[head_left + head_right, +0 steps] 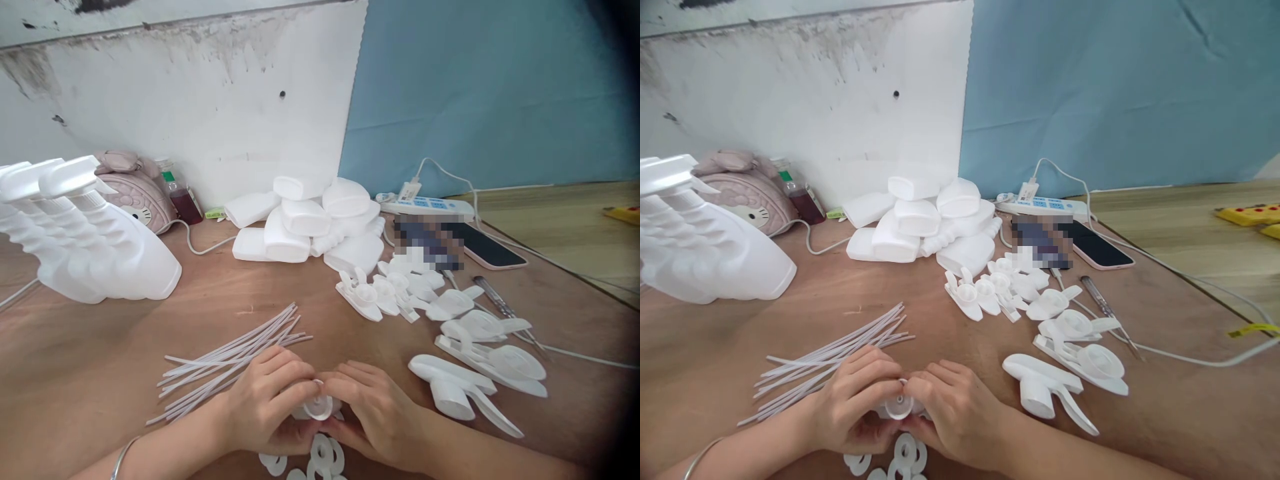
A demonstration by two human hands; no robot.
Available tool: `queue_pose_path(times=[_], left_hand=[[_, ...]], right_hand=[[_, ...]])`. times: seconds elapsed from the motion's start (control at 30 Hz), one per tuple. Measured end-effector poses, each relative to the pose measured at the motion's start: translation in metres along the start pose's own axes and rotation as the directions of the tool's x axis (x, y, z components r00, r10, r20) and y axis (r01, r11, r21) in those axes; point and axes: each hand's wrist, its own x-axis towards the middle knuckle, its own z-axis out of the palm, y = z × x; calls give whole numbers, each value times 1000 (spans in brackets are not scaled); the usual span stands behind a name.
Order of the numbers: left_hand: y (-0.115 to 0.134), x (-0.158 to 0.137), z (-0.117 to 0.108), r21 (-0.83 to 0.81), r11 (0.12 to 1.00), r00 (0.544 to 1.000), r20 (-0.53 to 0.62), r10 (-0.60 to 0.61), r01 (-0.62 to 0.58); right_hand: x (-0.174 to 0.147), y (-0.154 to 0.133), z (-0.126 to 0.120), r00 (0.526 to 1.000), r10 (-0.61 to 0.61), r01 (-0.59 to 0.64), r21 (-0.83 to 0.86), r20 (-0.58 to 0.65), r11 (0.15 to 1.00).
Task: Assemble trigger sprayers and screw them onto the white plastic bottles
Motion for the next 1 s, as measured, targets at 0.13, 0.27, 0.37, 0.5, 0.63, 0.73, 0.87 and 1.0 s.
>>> queue_pose_path(times=[0.13, 0.27, 0.37, 0.5, 0.63, 0.73, 0.87, 1.0], left_hand=[[2, 0, 2, -63, 996, 998, -7, -61, 60], [3, 6, -8, -142, 981, 989, 77, -124, 133], [0, 19, -30, -139, 961, 969, 82, -231, 241], [-6, 34, -65, 366, 824, 853, 130, -505, 432], [-8, 28, -82, 674, 632, 521, 408, -750, 382], [-7, 18, -81, 686, 623, 362, 511, -780, 375], [-3, 16, -72, 680, 642, 375, 525, -764, 356], [-1, 21, -64, 712, 636, 384, 521, -762, 297]], right_hand=[[0, -1, 0, 1000, -3, 3, -21, 16, 1000], [-2, -2, 0, 999, 24, -23, -35, 22, 999], [-2, -1, 0, 998, 49, -48, -49, 27, 998], [-3, -1, 0, 998, 46, -43, -63, 42, 997], [-3, -1, 0, 998, 51, -49, -63, 40, 997], [-2, -2, 0, 997, 66, -64, -54, 37, 996], [-1, -2, 0, 997, 62, -60, -49, 44, 997], [-1, -1, -1, 997, 63, -61, -47, 50, 997]])
